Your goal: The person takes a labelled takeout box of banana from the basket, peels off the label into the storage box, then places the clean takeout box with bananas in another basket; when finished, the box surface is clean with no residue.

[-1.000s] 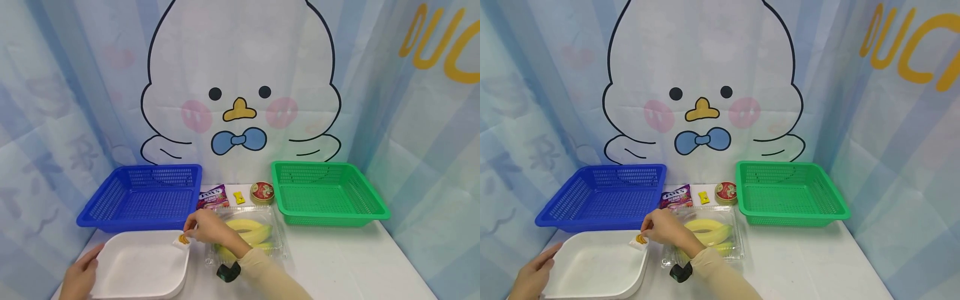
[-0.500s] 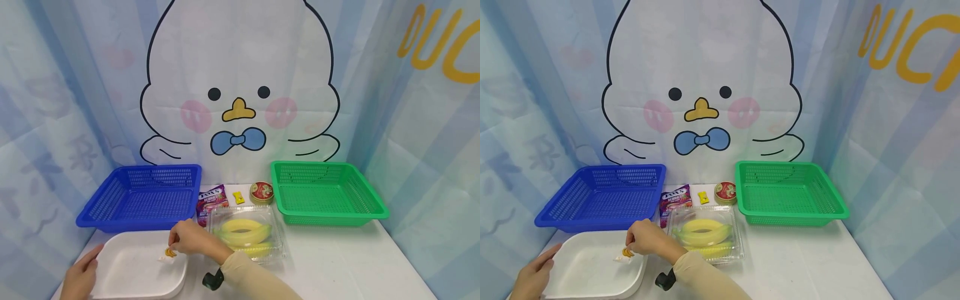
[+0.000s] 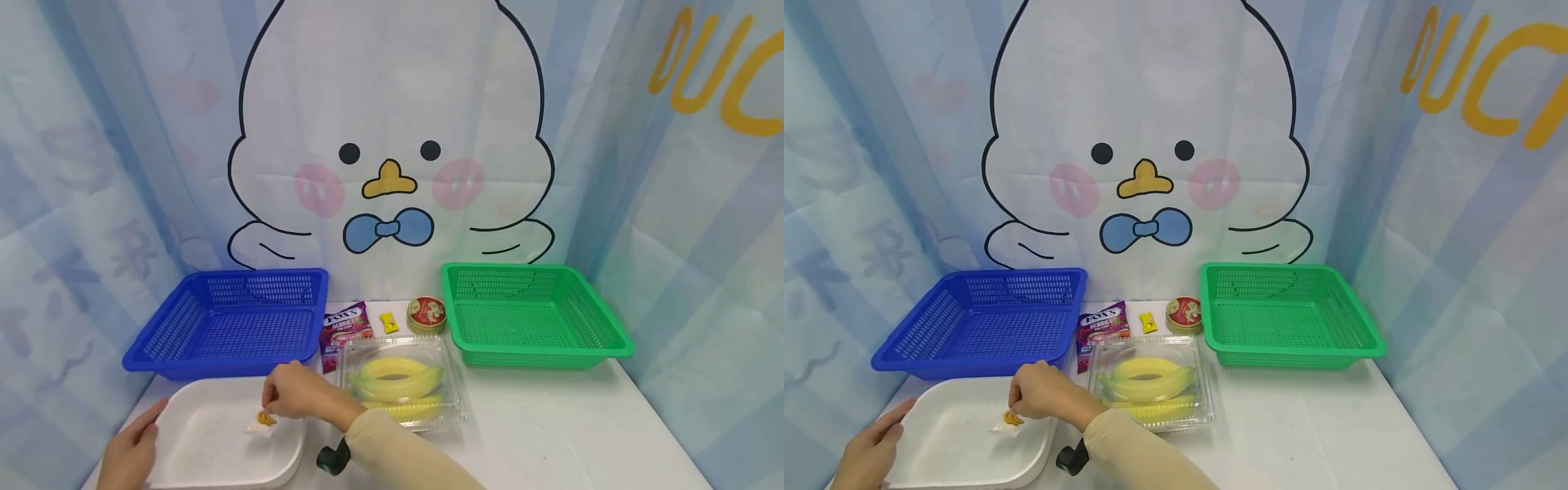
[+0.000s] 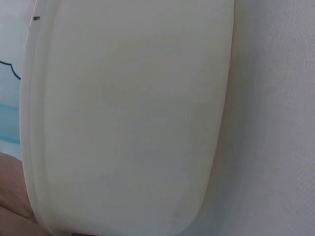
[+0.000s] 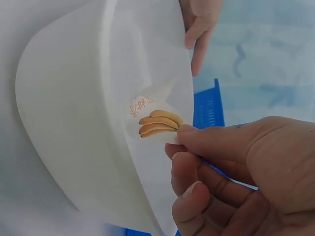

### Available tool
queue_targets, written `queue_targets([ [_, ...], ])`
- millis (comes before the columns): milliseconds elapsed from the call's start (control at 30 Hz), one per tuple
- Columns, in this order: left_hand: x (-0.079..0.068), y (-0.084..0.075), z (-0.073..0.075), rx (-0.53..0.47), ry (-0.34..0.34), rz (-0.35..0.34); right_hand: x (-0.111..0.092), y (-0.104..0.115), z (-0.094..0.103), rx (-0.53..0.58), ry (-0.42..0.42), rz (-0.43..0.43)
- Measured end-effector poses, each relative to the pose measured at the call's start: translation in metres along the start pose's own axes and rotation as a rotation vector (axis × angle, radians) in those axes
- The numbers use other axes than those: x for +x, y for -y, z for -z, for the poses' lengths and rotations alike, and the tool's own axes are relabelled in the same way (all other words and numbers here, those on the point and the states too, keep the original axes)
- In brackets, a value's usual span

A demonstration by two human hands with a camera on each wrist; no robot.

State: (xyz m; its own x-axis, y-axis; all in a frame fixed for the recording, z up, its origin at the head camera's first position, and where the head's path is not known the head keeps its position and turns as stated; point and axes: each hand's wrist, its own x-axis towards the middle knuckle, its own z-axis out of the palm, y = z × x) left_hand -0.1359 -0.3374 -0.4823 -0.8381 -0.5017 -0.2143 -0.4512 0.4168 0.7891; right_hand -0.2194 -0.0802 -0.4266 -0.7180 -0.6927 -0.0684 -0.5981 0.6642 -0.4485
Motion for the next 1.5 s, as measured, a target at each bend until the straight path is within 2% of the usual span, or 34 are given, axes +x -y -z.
queue_targets([
  [300, 0.006, 0.004, 0.0, -0.005, 0.006, 0.032, 0.01, 0.007, -0.003, -0.054, 0.034, 0.015],
  [600, 0.005, 0.004, -0.001, -0.004, 0.016, 0.036, 0.012, 0.0, -0.008, -0.084, 0.05, 0.016],
  [933, 0.005, 0.003, -0.001, 0.0, 0.023, 0.046, 0.012, -0.001, -0.011, -0.024, 0.081, -0.008],
  [1167, 0.001, 0.0, 0.0, 0.021, 0.015, 0.016, 0.002, -0.003, 0.002, 0.01, 0.043, 0.017],
  [1333, 0.0, -0.001, -0.001, 0.053, 0.0, -0.005, -0.014, -0.01, 0.02, 0.056, 0.008, 0.057],
  [1500, 0.001, 0.0, 0.002, 0.07, -0.012, -0.016, -0.032, -0.025, 0.038, 0.145, -0.016, 0.061],
])
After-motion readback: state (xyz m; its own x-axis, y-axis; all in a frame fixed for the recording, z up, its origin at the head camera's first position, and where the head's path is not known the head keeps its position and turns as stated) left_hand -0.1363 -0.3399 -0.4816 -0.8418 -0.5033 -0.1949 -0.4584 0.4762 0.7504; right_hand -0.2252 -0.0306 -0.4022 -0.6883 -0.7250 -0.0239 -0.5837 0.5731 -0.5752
